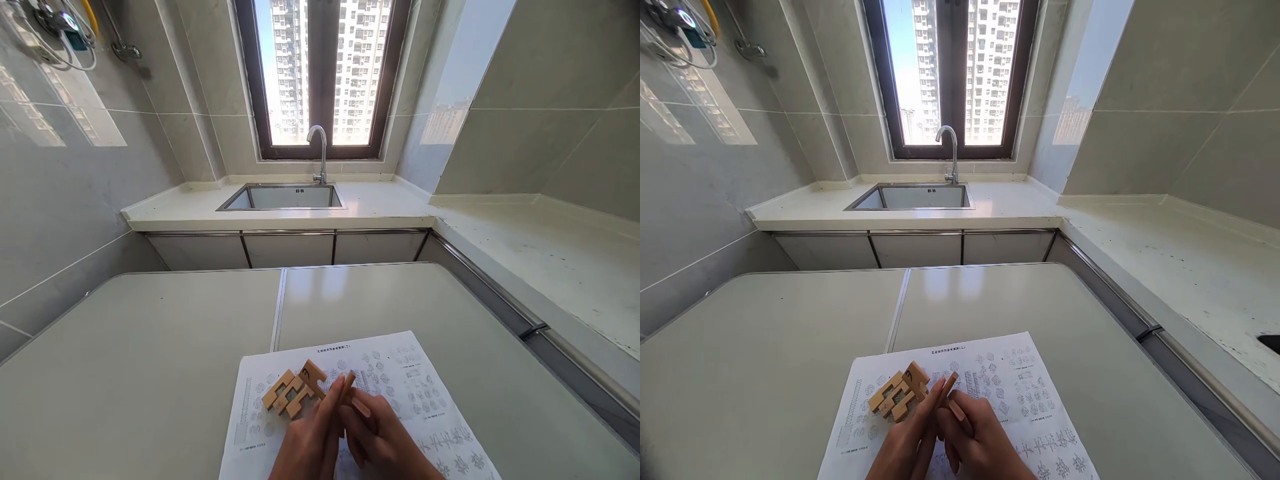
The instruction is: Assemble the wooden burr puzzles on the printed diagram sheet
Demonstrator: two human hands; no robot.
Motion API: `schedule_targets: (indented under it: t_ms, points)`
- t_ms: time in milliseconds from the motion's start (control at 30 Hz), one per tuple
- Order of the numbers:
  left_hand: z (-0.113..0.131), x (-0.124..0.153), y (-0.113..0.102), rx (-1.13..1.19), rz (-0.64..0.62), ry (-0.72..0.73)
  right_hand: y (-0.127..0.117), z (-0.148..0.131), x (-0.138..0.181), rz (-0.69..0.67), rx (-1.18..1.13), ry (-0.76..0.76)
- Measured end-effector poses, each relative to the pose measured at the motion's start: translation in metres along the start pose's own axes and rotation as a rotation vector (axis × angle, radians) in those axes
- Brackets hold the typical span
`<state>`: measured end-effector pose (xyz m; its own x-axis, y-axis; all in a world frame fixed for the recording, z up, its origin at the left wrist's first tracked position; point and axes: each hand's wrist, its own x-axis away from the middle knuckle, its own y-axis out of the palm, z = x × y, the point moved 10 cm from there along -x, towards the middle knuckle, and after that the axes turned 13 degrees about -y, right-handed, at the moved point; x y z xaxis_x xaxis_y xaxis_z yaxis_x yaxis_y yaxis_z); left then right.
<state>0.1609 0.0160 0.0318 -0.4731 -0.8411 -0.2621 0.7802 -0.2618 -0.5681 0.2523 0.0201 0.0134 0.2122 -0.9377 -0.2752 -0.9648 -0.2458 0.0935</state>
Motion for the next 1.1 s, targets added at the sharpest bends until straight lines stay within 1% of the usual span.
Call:
schedule_targets:
  t_ms: [67,200,333,533,700,867,967,1100]
  points:
    - [-0.001,0.001,-0.004,-0.039,0.043,0.033,-0.003,-0.001,0.0,0.013,0.042,-0.001]
    - [-0.012,0.004,-0.014,-0.089,0.146,-0.027,-0.005,-0.003,0.001,0.039,0.09,-0.006]
    - [-0.001,0.003,-0.02,-0.185,0.211,0.032,-0.006,0.0,0.002,0.081,0.115,-0.007]
    - [0.016,0.0,-0.022,-0.259,0.225,0.101,-0.01,0.005,0.006,0.128,0.245,-0.057]
    - [0.022,0.003,-0.024,-0.283,0.263,0.141,-0.014,0.01,0.011,0.177,0.326,-0.077]
    - [0.019,0.003,-0.021,-0.289,0.267,0.109,-0.017,0.016,0.015,0.196,0.35,-0.047]
    - [0.016,0.003,-0.021,-0.269,0.289,0.081,-0.02,0.016,0.016,0.245,0.369,-0.041]
    - [0.01,0.001,-0.022,-0.195,0.263,0.029,-0.021,0.015,0.017,0.285,0.395,-0.04]
